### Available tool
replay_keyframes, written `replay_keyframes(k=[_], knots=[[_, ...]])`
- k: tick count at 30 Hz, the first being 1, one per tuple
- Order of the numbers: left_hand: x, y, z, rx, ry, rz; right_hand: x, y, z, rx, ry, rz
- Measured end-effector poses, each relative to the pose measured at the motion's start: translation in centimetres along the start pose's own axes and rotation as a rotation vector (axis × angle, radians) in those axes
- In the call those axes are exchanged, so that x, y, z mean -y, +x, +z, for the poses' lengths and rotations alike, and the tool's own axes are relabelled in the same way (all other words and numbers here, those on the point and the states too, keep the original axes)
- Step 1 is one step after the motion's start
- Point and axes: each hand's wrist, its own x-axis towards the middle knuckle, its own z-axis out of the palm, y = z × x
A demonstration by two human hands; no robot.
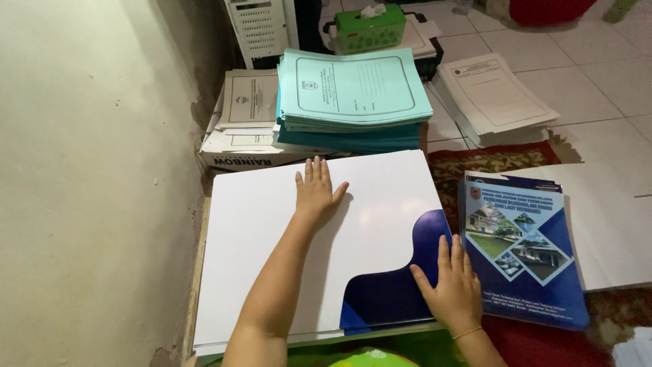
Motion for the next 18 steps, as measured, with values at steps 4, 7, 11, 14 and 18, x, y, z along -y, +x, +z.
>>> replay_keyframes(k=[4,7,11,14,18], knots=[[-0.5,-8.4,1.4,0.065,0.108,0.112,0.1,0.0,-0.2,0.013,0.022,0.013],[-0.5,-17.9,2.4,0.094,0.128,0.261,-0.1,0.2,0.1,0.005,0.028,0.000],[0.0,-24.0,1.9,-0.038,-0.044,0.590,0.2,0.0,-0.2,0.002,0.027,0.004],[-0.4,-20.0,-0.8,0.130,0.027,0.508,0.3,-0.1,-0.3,0.011,0.014,0.011],[1.8,-6.1,1.0,0.063,0.098,0.286,0.2,-0.1,-0.2,-0.021,0.026,-0.016]])
